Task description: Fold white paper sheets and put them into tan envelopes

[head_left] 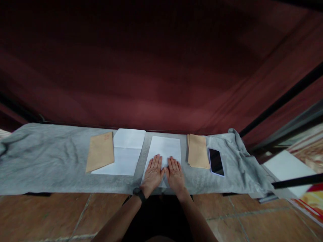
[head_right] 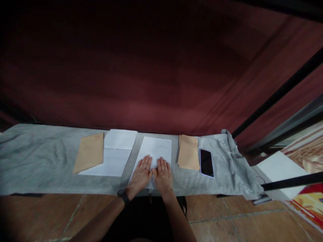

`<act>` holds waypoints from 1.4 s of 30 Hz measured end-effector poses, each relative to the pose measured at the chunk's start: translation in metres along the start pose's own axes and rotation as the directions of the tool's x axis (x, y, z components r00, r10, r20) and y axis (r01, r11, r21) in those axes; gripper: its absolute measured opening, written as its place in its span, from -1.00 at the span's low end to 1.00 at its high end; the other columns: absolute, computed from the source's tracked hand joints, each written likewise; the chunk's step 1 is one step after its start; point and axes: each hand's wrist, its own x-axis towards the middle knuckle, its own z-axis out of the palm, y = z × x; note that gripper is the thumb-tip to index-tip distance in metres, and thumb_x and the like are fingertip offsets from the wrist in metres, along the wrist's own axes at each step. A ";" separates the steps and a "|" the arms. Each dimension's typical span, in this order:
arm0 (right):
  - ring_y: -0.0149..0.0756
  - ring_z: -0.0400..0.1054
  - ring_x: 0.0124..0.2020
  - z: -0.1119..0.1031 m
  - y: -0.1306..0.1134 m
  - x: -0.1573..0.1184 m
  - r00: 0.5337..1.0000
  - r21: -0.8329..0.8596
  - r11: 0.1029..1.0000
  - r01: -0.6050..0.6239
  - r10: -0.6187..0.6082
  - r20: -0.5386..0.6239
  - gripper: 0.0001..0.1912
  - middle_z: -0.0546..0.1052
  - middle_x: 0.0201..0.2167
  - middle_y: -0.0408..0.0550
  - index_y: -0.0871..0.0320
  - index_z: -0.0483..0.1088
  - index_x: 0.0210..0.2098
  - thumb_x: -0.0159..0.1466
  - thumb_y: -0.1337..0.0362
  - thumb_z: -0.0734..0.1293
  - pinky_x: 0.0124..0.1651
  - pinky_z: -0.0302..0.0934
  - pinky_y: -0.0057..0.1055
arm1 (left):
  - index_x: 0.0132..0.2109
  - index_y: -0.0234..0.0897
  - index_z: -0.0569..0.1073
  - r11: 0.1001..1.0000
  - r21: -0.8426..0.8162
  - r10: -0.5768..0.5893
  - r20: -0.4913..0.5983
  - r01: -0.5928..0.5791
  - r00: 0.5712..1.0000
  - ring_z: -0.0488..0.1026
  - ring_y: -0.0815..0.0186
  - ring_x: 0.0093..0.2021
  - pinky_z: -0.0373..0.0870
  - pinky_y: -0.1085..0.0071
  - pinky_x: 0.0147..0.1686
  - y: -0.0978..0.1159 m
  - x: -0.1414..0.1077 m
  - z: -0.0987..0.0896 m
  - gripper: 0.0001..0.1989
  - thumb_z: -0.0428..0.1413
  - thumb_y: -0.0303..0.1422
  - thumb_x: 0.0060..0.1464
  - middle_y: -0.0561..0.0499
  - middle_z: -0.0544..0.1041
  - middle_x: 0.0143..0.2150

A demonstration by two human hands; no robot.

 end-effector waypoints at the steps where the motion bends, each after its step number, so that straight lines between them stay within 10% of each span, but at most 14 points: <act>1: -0.09 0.06 0.39 0.000 0.004 -0.003 1.000 -0.015 1.000 -0.004 0.004 -0.004 -0.44 0.18 0.38 0.18 0.28 0.10 0.38 0.48 0.15 0.07 0.39 -0.04 -0.05 | 0.42 -0.43 0.07 1.000 0.001 -0.019 -0.015 0.019 1.000 0.04 0.12 0.45 0.05 0.06 0.36 -0.003 -0.002 0.000 -0.39 -0.18 -0.25 0.32 -0.26 0.15 0.43; 11: -0.04 0.14 0.35 0.004 0.021 -0.009 0.982 -0.001 0.990 -0.139 0.138 -0.133 -0.41 0.25 0.34 0.22 0.27 0.12 0.37 0.49 0.07 0.01 0.36 0.02 0.00 | 0.35 -0.52 0.21 0.985 0.013 -0.168 -0.132 0.171 0.977 0.17 -0.01 0.39 0.06 -0.04 0.35 -0.029 0.001 -0.005 -0.42 -0.19 -0.23 0.34 -0.34 0.30 0.34; 23: -0.19 0.04 0.40 0.020 0.020 0.131 0.997 0.068 0.996 -0.056 0.053 0.055 -0.49 0.28 0.33 0.08 0.22 0.23 0.32 0.49 0.21 -0.02 0.41 -0.11 -0.09 | 0.39 -0.35 0.17 0.995 -0.009 0.102 0.075 -0.102 0.992 0.10 0.12 0.42 0.02 0.01 0.36 -0.027 0.128 0.024 -0.42 -0.18 -0.46 0.25 -0.20 0.24 0.40; 42: -0.02 0.03 0.40 0.037 0.060 0.133 0.953 -0.087 0.950 -0.301 0.299 -0.043 -0.39 0.13 0.39 0.23 0.34 0.11 0.38 0.46 0.13 0.02 0.38 -0.11 0.00 | 0.41 -0.47 0.11 0.975 0.055 -0.213 -0.051 0.216 0.976 0.05 0.11 0.44 0.00 0.08 0.36 -0.073 0.118 0.033 -0.41 -0.23 -0.30 0.32 -0.25 0.18 0.41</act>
